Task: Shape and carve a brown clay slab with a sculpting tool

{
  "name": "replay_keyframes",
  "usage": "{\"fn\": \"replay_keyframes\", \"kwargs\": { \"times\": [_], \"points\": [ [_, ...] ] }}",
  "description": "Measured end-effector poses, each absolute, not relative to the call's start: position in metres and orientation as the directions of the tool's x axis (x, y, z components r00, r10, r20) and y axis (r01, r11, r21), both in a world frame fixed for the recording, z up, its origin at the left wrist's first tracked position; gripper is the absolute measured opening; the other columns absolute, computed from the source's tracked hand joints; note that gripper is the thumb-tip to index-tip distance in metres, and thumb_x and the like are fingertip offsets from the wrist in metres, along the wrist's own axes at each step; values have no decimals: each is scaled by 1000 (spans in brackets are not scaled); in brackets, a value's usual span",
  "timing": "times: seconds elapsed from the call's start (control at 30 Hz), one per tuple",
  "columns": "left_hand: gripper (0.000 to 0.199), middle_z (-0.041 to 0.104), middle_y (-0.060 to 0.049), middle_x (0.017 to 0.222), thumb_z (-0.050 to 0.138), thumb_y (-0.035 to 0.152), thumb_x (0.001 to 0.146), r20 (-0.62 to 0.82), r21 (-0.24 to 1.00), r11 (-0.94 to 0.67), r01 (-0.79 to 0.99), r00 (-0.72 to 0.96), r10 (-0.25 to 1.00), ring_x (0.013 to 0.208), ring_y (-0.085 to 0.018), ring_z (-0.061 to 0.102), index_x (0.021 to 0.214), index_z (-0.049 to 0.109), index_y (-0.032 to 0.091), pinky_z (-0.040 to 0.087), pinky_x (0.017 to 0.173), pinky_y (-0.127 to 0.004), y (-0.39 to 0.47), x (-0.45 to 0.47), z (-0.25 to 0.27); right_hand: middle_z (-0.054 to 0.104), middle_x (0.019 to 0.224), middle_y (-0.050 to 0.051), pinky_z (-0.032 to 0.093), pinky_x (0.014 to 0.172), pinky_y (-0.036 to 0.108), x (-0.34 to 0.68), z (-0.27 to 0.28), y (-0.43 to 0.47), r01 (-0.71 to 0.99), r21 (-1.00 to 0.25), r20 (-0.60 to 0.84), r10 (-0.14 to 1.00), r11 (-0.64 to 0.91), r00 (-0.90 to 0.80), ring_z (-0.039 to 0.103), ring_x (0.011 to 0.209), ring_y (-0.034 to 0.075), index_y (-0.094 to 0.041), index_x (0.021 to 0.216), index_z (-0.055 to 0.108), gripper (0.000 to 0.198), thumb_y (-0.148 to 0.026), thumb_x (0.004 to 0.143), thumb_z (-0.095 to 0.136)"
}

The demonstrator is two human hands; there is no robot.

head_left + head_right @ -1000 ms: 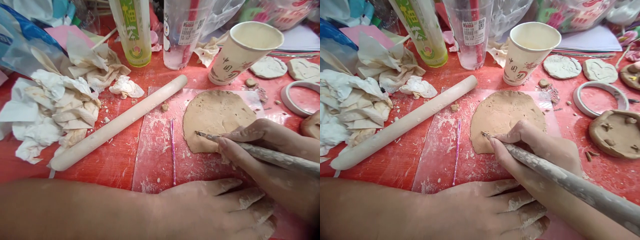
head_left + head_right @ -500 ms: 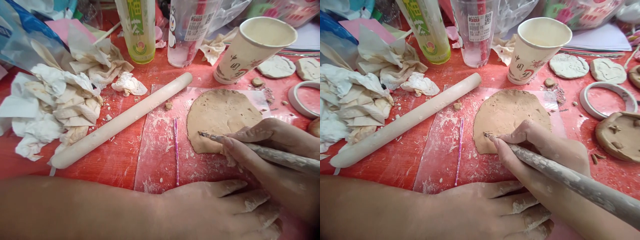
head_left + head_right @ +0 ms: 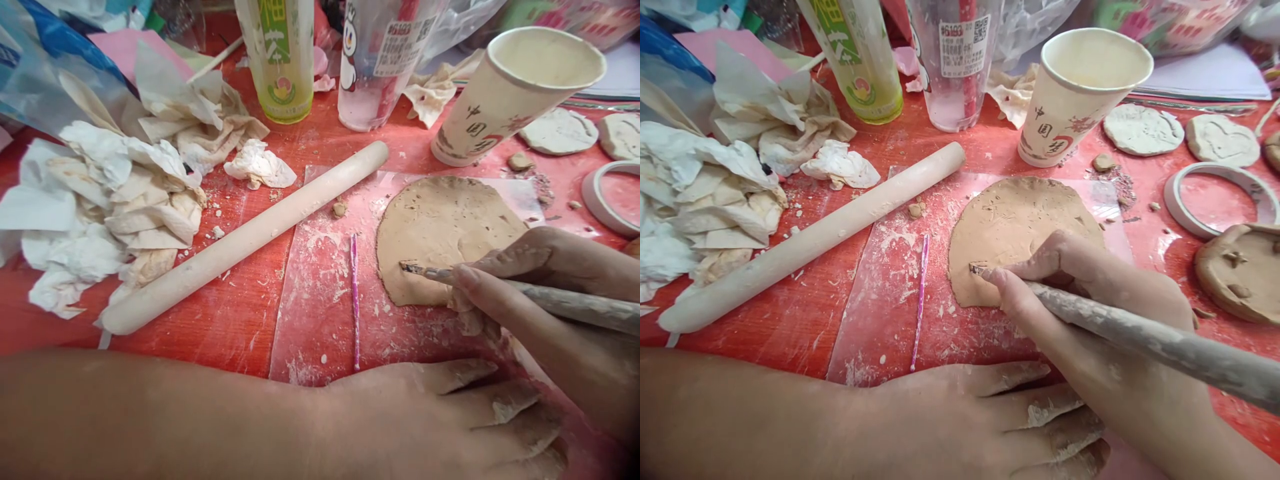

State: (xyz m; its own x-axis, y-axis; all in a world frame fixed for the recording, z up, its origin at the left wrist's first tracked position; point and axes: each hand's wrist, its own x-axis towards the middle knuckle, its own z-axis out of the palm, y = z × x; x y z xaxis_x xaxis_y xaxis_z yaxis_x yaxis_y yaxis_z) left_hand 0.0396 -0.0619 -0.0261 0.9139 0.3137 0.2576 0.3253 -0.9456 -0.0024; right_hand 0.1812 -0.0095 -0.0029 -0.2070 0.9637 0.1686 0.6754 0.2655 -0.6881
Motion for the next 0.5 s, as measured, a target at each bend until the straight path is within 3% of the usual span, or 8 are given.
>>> {"fn": "replay_keyframes", "kwargs": {
  "times": [0.13, 0.27, 0.5],
  "points": [
    [47, 48, 7, 134, 21, 17, 92, 225, -3, -938, 346, 914, 337, 128, -14, 39, 130, 47, 27, 30, 111, -31, -62, 39, -24, 54, 49, -3, 31, 32, 23, 181, 3, -10, 757, -619, 154, 978, 209, -144, 47, 40, 8, -24, 57, 52, 28, -46, 74, 60],
    [46, 47, 6, 135, 22, 17, 92, 235, 16, -938, 346, 911, 340, 128, -14, 40, 129, 48, 27, 30, 111, -32, -64, 41, -26, 55, 49, -4, 32, 32, 21, 181, 2, -8, 771, -583, 175, 966, 257, -190, 46, 38, 7, -25, 58, 53, 27, -45, 74, 60],
    [45, 46, 7, 135, 24, 19, 91, 235, 8, -935, 354, 908, 346, 128, -14, 40, 129, 47, 27, 29, 111, -32, -64, 42, -28, 56, 51, -3, 34, 32, 21, 180, -1, -10, 747, -625, 135, 974, 227, -182, 48, 40, 8, -25, 61, 54, 24, -45, 73, 62]
  ]
}}
